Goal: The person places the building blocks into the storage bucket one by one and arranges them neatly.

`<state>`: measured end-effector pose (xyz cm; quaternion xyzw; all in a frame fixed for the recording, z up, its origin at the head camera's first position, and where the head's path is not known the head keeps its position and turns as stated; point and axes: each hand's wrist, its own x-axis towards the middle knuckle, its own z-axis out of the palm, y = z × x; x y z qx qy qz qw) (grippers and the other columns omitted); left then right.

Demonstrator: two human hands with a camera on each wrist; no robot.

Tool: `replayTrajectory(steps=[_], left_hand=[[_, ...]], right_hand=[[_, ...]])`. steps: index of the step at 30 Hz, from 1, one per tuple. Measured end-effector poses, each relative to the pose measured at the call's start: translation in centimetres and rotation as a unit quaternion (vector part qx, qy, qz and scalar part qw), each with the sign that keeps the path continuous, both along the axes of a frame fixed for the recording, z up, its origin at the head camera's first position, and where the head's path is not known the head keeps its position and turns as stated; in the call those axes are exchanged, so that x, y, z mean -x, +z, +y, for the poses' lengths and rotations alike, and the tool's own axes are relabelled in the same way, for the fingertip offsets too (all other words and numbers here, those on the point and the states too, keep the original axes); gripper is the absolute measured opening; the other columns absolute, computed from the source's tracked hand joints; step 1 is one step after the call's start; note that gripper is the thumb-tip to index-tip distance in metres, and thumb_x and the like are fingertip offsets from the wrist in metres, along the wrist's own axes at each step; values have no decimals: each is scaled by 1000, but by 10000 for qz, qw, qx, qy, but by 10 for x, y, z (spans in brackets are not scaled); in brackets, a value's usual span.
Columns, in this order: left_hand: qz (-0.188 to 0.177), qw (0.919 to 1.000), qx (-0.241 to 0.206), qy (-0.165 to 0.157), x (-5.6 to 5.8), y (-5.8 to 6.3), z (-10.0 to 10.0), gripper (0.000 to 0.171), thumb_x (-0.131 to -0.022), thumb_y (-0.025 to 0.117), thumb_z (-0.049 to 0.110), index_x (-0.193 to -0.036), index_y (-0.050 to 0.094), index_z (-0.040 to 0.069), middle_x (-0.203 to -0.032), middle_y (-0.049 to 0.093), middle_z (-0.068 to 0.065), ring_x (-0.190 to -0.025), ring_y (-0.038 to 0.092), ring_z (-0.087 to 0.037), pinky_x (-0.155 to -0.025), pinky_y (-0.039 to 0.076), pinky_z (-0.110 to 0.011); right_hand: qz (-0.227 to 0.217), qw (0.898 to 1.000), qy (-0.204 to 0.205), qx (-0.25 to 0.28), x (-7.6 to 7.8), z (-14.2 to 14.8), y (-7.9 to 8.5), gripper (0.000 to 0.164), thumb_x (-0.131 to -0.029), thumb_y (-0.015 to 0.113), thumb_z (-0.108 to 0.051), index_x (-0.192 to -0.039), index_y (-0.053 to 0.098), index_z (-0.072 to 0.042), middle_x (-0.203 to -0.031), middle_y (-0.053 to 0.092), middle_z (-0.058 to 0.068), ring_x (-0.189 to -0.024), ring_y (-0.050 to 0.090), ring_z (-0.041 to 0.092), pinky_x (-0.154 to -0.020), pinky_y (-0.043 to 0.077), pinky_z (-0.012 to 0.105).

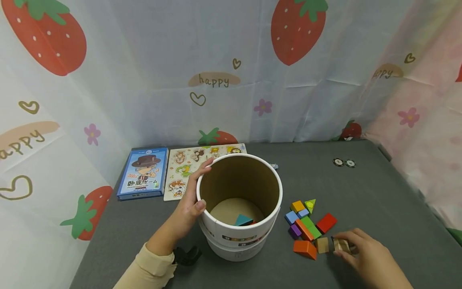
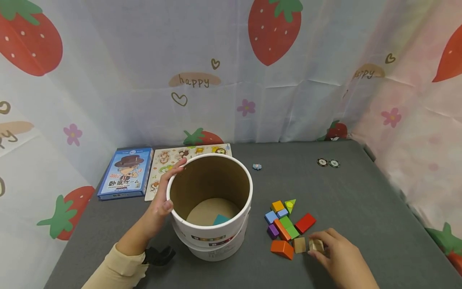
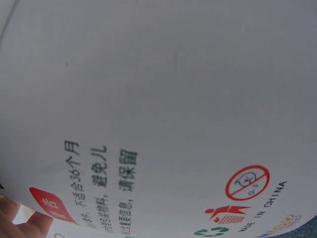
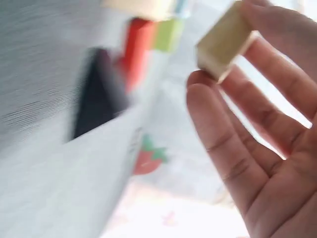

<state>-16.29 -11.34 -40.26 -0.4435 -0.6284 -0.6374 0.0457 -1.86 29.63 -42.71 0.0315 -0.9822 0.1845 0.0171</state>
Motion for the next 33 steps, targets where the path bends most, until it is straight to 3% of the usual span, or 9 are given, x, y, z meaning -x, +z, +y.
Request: replayTrajectory(steps=[4,9,12,16,20,26,33], left_hand=[[21,10000,-23,25,0,-1,-1,83,-95,43,57,-143,14,-4,-158,4,-13,-142,4,-39,-103,25,-61],[8,10000,-58,6,0,-1,-2,81,-95,44,56,-144,15,-1,-158,4,-14,-141,4,-42,-104,27,-56],[-6,10000,-62,1,0,-2,-2,82,-94,45,57,-144,15,-2,-158,4,-14,-142,4,-41,-104,27,-56],[-57,10000,-49,-14,1,-2,-1,85,-94,45,58,-143,15,-4,-158,4,-13,-142,5,-39,-103,26,-59],[-7,10000,-55,-5,2,-1,-1,85,-93,45,59,-143,15,-3,-158,5,-14,-142,6,-38,-100,25,-66],[0,10000,-70,-17,3,-1,-1,85,-93,44,59,-143,15,-3,-157,4,-16,-143,8,-34,-98,24,-69],[-55,10000,-22,18,3,-3,-2,84,-93,44,60,-144,16,-1,-157,5,-14,-143,7,-34,-100,25,-66]], right_hand=[[1080,9935,315,161,9,-17,26,38,-73,83,-16,-106,65,-23,-91,53,-15,-70,53,0,-56,46,22],[2173,9708,935,399,27,-43,63,51,-70,85,-12,-115,64,-26,-102,56,-17,-84,55,1,-68,45,15],[2705,9491,1372,854,40,-61,83,52,-70,84,-8,-118,65,-20,-106,59,-12,-89,56,4,-79,42,11],[3217,9158,1898,1474,57,-85,105,49,-72,83,-6,-118,66,-11,-109,62,-3,-90,59,10,-83,44,14],[3121,9063,2351,1612,74,-106,120,47,-74,81,-4,-118,65,-12,-114,59,-1,-92,59,11,-81,47,18],[2153,9265,2855,1173,98,-135,128,36,-82,77,-17,-117,64,-20,-111,53,-9,-86,52,5,-71,47,23],[1188,9362,3248,627,118,-159,132,30,-86,72,-29,-114,65,-21,-105,53,-13,-78,51,5,-65,45,23]])
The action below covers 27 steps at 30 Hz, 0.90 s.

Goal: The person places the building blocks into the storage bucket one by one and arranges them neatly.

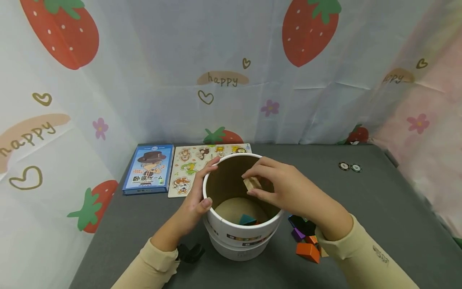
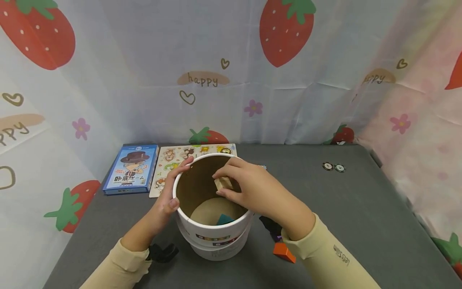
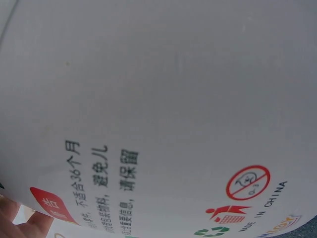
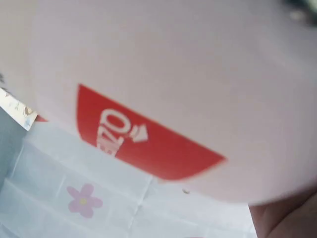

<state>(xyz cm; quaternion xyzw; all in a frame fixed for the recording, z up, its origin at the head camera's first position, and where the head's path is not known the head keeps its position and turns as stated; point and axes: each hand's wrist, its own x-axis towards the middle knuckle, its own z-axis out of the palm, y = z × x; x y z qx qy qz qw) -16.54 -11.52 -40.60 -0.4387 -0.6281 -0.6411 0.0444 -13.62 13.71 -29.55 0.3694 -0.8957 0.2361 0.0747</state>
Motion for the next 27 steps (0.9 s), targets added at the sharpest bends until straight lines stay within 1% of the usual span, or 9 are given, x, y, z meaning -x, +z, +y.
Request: replayTrajectory(steps=[3,6,10,13,16,18,20,22,27], left_hand=[[5,10000,28,-8,0,0,1,85,-93,44,60,-143,15,-4,-157,5,-13,-143,7,-34,-101,25,-65],[6,10000,50,-19,0,0,1,86,-94,43,59,-142,14,-5,-158,5,-12,-143,7,-34,-101,25,-65],[28,10000,54,6,0,0,0,84,-94,43,59,-143,14,-3,-158,5,-12,-143,6,-35,-102,24,-64],[40,10000,43,34,0,0,0,84,-94,43,60,-143,15,-2,-158,5,-12,-142,5,-37,-103,26,-61],[25,10000,-3,21,0,-1,1,84,-93,44,60,-143,15,-1,-157,6,-12,-142,6,-39,-102,27,-61],[31,10000,-33,7,1,-1,2,83,-93,44,59,-143,16,-1,-157,6,-13,-141,6,-40,-101,27,-63],[32,10000,-53,1,1,-1,2,84,-93,45,59,-143,16,-2,-157,6,-14,-141,7,-39,-99,26,-66],[45,10000,-60,8,1,0,3,84,-93,45,59,-142,16,-3,-157,6,-14,-142,8,-38,-99,25,-67],[80,9999,-78,55,0,0,2,85,-93,45,60,-142,16,-4,-157,6,-16,-142,8,-38,-99,25,-67]], right_hand=[[-172,9991,13,-392,6,-6,-1,30,-86,72,-31,-114,65,-23,-101,54,-14,-74,52,4,-64,45,22],[-208,9973,93,-693,11,-11,-3,29,-87,72,-30,-114,65,-24,-102,55,-13,-74,54,3,-66,46,23],[-90,9968,17,-797,12,-14,-6,30,-86,72,-30,-115,65,-25,-107,55,-12,-81,56,4,-70,47,25],[158,9984,-128,-536,10,-10,-7,27,-86,73,-28,-112,65,-25,-111,54,-13,-84,57,3,-71,48,24],[529,9982,-276,-26,3,-2,-5,27,-86,73,-24,-112,66,-24,-114,53,-11,-87,57,4,-70,48,24],[751,9958,-417,325,-3,7,-3,32,-85,74,-21,-115,64,-24,-118,52,-9,-93,57,5,-73,49,26],[877,9927,-581,586,-9,19,-1,38,-85,74,-17,-120,62,-23,-122,49,-6,-98,55,7,-77,49,28],[921,9900,-824,683,-17,33,-1,46,-84,75,-15,-125,58,-23,-124,48,-6,-101,53,8,-78,49,28],[874,9819,-1579,580,-35,68,-10,58,-82,76,-11,-133,53,-26,-124,48,-7,-96,51,5,-75,47,28]])
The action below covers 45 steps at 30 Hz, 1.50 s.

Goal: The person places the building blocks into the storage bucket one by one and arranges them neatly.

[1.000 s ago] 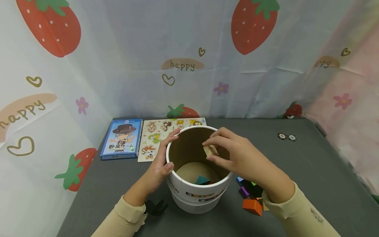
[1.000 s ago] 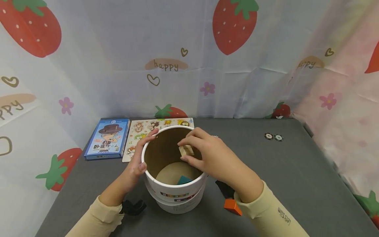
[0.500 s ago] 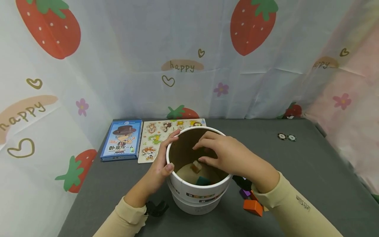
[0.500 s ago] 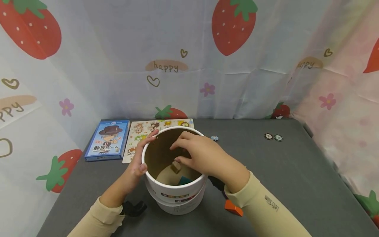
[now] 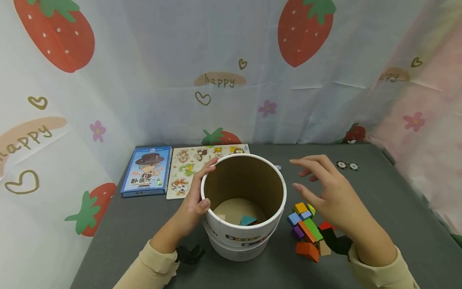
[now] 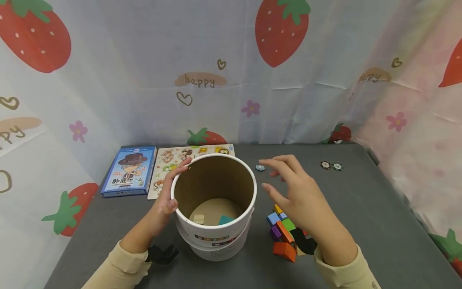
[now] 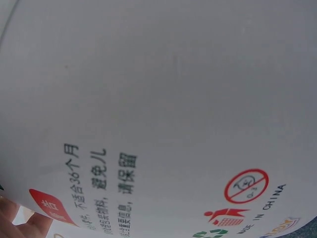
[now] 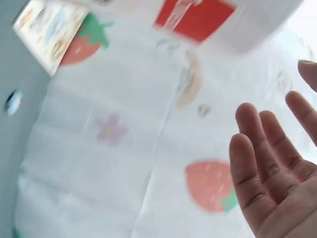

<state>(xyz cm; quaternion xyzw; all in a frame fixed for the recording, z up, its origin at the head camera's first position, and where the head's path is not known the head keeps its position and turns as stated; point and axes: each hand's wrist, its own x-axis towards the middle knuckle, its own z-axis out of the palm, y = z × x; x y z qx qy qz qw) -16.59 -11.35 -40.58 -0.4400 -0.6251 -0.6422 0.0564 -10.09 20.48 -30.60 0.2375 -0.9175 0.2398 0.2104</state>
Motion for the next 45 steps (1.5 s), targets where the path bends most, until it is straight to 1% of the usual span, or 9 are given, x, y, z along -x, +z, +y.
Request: replayTrajectory(steps=[6,10,17,22,25,32,38,42,45], left_hand=[[75,9999,42,85,-3,0,-4,84,-94,43,59,-142,16,-4,-157,6,-17,-141,7,-42,-104,29,-55],[24,9999,56,92,-5,0,-4,85,-94,42,59,-142,15,-5,-157,6,-16,-142,7,-40,-103,27,-59],[25,10000,27,21,-5,1,-1,85,-94,42,59,-142,14,-6,-157,6,-15,-142,7,-38,-103,28,-57],[43,10000,37,-18,-5,3,1,84,-94,42,59,-142,14,-6,-157,5,-15,-142,6,-38,-103,27,-59],[3,10000,50,-49,-5,4,2,84,-95,42,58,-142,14,-5,-157,4,-14,-142,6,-37,-102,26,-61],[-34,10000,55,-26,-5,5,2,83,-94,42,58,-142,15,-4,-157,5,-15,-142,6,-37,-103,26,-61],[-16,10000,61,-19,-4,4,3,83,-94,42,59,-142,15,-4,-158,5,-14,-142,7,-37,-102,26,-63],[-18,10000,36,-48,-4,4,3,83,-94,42,59,-142,15,-4,-158,5,-14,-142,7,-37,-103,27,-60],[-14,10000,19,-56,-4,5,2,84,-94,42,58,-142,14,-5,-157,4,-14,-142,7,-38,-103,29,-56]], right_hand=[[-472,9965,-686,-24,-16,37,-28,50,-83,75,-11,-129,57,-24,-114,51,-9,-95,53,7,-78,48,30],[-1132,9873,-1116,56,-24,59,-54,33,-89,69,-21,-121,62,-24,-109,55,-10,-92,57,11,-75,50,32],[-2646,9506,-1620,80,-39,91,-101,33,-85,73,-27,-115,65,-16,-105,59,1,-91,60,19,-71,51,38],[-3371,9247,-1720,-424,-47,106,-127,40,-76,79,-34,-109,67,-16,-92,54,0,-81,52,17,-63,44,36],[-3466,9194,-1775,-549,-51,112,-135,41,-72,82,-33,-107,69,-18,-90,52,0,-80,49,17,-64,43,35],[-3136,9247,-2067,-628,-58,124,-144,49,-68,85,-26,-113,67,-16,-104,53,12,-89,52,32,-68,45,45],[-3498,9126,-2020,-635,-59,132,-152,40,-71,83,-18,-104,64,-8,-93,54,8,-75,55,19,-64,47,39],[-3544,9074,-2171,-621,-60,132,-149,38,-74,81,-26,-99,62,-6,-87,56,3,-70,51,15,-61,43,37],[-3241,9157,-2314,-539,-60,126,-138,41,-76,81,-29,-101,62,-2,-88,60,4,-73,55,20,-62,45,40]])
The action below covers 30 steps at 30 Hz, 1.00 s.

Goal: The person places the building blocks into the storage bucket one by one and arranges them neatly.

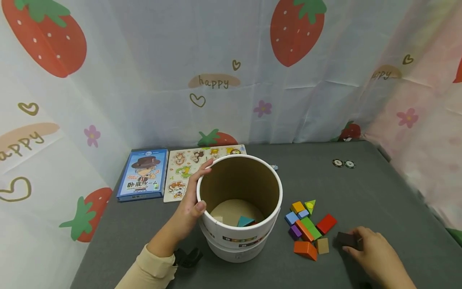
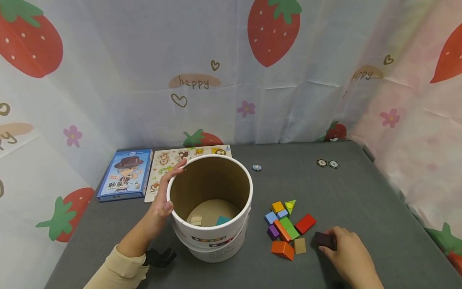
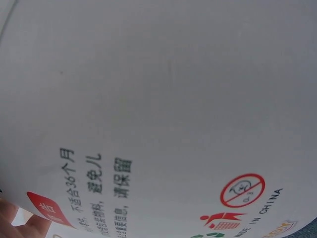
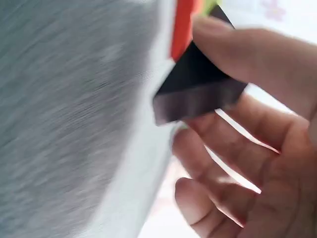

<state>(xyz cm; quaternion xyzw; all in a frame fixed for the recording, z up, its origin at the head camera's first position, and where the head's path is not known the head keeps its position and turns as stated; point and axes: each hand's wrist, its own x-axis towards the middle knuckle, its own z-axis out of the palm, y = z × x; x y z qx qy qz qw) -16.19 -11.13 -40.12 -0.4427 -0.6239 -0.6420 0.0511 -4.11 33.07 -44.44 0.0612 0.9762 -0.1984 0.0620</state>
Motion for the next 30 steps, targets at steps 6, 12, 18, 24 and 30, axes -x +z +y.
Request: replayTrajectory(steps=[6,12,18,24,30], left_hand=[[26,10000,18,60,-2,-1,-1,84,-94,41,59,-141,14,-5,-158,5,-14,-142,6,-39,-104,28,-56],[2,10000,12,72,-2,-1,-1,84,-94,42,59,-142,15,-5,-158,5,-13,-142,6,-38,-102,27,-61],[-56,10000,-21,5,0,0,-1,86,-93,43,60,-142,15,-5,-157,4,-16,-143,5,-34,-100,22,-68],[-49,10000,-80,-18,1,-1,-1,86,-93,45,60,-141,16,-5,-156,4,-20,-143,6,-34,-100,23,-66],[-53,9999,-88,2,1,0,-1,85,-93,45,60,-142,17,-4,-157,5,-17,-143,6,-35,-105,27,-54]], right_hand=[[1021,9938,-54,445,3,-31,37,53,-86,72,-27,-126,50,-1,-105,59,14,-86,61,28,-68,49,44],[2301,9664,722,891,18,-67,79,48,-93,64,-22,-138,47,-17,-109,52,1,-85,55,14,-67,48,23],[2973,9385,1128,1346,40,-110,127,48,-90,67,-15,-134,49,-20,-110,55,-4,-92,53,8,-76,41,17],[2923,9206,2087,1530,61,-153,154,47,-86,72,-17,-127,51,-19,-108,59,-9,-94,55,6,-80,46,27],[2315,9144,3031,1356,83,-184,158,42,-84,75,-22,-120,56,-17,-108,61,-11,-93,58,4,-81,49,31]])
